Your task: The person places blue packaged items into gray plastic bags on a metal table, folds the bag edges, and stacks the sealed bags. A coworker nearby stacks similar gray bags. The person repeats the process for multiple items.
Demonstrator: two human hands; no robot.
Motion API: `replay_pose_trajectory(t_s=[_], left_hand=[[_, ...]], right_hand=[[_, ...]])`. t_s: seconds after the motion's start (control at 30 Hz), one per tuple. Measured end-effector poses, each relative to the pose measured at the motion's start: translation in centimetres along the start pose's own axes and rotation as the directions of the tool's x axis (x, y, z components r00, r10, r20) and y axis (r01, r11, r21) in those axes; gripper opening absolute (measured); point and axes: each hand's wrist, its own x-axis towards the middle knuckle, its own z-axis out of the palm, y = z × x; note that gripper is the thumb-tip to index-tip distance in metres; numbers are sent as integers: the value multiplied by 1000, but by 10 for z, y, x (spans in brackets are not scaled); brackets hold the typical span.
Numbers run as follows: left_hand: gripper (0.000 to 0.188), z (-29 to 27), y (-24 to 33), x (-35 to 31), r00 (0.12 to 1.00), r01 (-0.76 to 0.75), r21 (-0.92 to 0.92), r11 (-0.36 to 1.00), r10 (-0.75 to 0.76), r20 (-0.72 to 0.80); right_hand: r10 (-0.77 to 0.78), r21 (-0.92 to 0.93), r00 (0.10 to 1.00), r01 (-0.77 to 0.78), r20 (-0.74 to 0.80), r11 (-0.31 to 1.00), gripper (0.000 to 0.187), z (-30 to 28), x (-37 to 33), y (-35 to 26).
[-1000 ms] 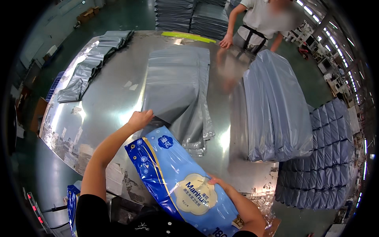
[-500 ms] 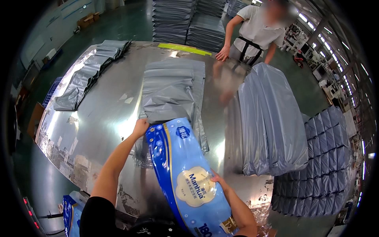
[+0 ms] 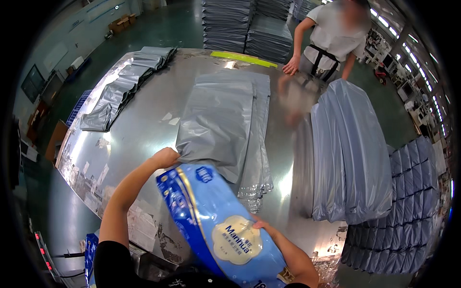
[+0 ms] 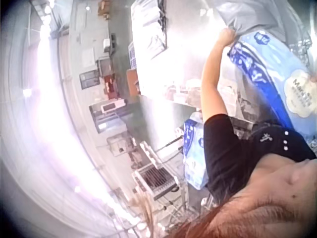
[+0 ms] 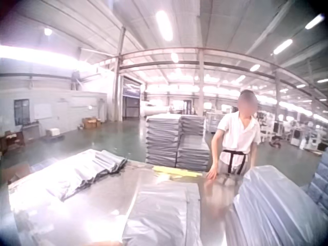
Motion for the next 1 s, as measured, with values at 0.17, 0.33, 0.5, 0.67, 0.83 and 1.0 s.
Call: replay_pose_trajectory(t_s=[0.17,0.33,0.5,0.67,0.83,1.0], left_hand=[[23,34,-4,8,978,79,-28,996,-83,-194],[17,45,25,93,833,94,-310,946,-245,-496],[22,79,-15,119,655,-20,-530,848,-390,-647],[30,92,-20,160,654,51,-704,709,-556,-513],[25,86,-24,156,697,75,-756,650,-577,-427],[21,130,41,7,913,83,-771,631,-358,-195]], right_hand=[[-153,-15,959,154,-238,988,90,-30,-22,-23],[-481,-168,708,467,-517,868,85,-103,33,12],[-740,-870,465,-174,-486,462,53,-62,80,-40],[-932,-943,206,-215,-297,253,35,-114,181,-151],[-819,-900,375,-214,-435,380,17,-154,220,-159],[-684,-989,716,-67,-140,132,8,-86,114,-84]])
